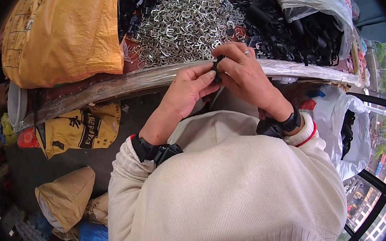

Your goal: Manually assembling small metal clips onto black plastic components at a factory workbench.

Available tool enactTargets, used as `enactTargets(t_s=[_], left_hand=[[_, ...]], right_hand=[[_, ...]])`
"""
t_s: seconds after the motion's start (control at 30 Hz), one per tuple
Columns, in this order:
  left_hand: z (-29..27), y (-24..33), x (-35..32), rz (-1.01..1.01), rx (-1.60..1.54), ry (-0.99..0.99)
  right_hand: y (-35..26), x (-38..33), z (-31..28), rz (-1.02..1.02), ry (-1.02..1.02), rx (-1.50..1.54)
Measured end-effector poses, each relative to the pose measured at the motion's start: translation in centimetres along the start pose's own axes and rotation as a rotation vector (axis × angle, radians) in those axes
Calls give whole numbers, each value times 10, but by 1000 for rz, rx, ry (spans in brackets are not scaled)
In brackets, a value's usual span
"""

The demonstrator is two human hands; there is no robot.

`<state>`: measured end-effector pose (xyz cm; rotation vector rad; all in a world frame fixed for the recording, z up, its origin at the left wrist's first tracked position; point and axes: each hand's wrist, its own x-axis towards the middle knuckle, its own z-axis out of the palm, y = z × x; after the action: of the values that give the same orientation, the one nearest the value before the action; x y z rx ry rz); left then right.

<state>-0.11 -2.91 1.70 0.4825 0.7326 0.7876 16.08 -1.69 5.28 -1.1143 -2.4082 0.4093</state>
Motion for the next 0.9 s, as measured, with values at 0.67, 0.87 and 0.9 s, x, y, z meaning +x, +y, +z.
enactTargets(t_s=[0.67, 0.87, 0.9], left_hand=[[-16, 3, 0, -68, -38, -50], [-11, 1, -7, -125, -40, -135], [-11, 0, -6, -134, -48, -154]], right_hand=[[12, 11, 4, 4, -54, 301], [9, 6, 4, 114, -48, 560], [10, 6, 7, 136, -86, 648]])
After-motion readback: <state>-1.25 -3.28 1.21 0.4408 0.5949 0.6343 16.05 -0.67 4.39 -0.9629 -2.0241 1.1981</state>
